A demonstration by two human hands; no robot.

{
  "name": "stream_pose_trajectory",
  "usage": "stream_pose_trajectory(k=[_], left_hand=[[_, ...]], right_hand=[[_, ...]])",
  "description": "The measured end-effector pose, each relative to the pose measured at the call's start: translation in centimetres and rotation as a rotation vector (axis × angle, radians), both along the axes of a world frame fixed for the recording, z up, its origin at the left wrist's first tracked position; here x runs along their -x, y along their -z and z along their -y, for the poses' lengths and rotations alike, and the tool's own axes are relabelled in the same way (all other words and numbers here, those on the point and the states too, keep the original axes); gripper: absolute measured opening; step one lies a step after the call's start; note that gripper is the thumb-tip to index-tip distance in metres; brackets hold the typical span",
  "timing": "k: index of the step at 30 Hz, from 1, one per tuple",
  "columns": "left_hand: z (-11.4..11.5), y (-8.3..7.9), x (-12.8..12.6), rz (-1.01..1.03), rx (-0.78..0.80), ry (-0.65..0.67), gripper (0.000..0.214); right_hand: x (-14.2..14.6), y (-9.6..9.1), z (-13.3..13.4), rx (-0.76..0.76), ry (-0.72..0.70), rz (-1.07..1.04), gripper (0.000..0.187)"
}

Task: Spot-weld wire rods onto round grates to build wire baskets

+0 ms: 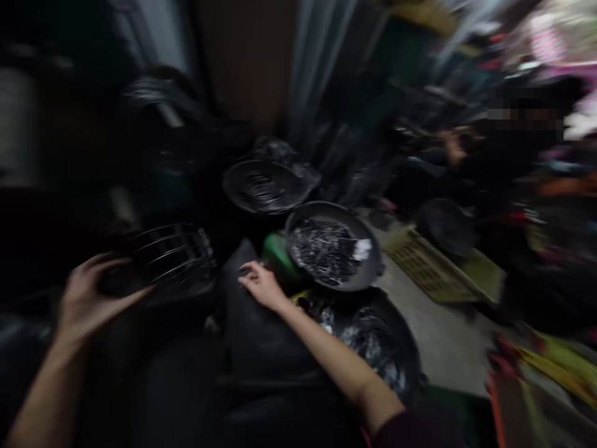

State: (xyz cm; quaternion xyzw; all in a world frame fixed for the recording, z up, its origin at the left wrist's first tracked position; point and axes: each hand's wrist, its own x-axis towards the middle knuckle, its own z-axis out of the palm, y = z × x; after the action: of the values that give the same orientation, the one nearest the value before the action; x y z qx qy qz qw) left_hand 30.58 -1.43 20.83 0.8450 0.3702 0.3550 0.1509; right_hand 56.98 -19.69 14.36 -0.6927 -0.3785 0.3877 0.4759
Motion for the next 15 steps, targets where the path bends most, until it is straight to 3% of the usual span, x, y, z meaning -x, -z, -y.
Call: stream_pose_trajectory(k=[2, 5, 7, 9, 11, 15], left_hand=[[-0.3, 0.6, -0.6, -0.124, 0.043, 0.015, 0.049], [-1.5, 1.6, -0.9, -0.193, 0.077, 0.040, 0.061], [-1.5, 1.4, -0.8, -0.227, 0.094, 0.063, 0.061], [-0.9, 0.9, -0.7, -0.238, 0.098, 0.088, 0.060], [-0.3, 0.5, -0.2, -0.227, 0.095, 0.098, 0.059], [0.3, 0.7, 1.4, -0.165, 0.118, 0.043, 0.061]], right_hand=[[0.0, -2.5, -1.7, -0.012, -0.172, -0.116, 0.038], [0.8, -5.6, -6.1, 0.057, -0.423, -0.185, 0.036], [2.3, -6.6, -8.8, 0.084, -0.509, -0.127, 0.034], [3.9, -6.9, -10.6, 0.027, -0.526, 0.090, 0.027], [5.2, -6.7, -11.6, -0.087, -0.537, 0.440, 0.022], [6.4, -6.6, -11.7, -0.219, -0.714, 1.021, 0.032]])
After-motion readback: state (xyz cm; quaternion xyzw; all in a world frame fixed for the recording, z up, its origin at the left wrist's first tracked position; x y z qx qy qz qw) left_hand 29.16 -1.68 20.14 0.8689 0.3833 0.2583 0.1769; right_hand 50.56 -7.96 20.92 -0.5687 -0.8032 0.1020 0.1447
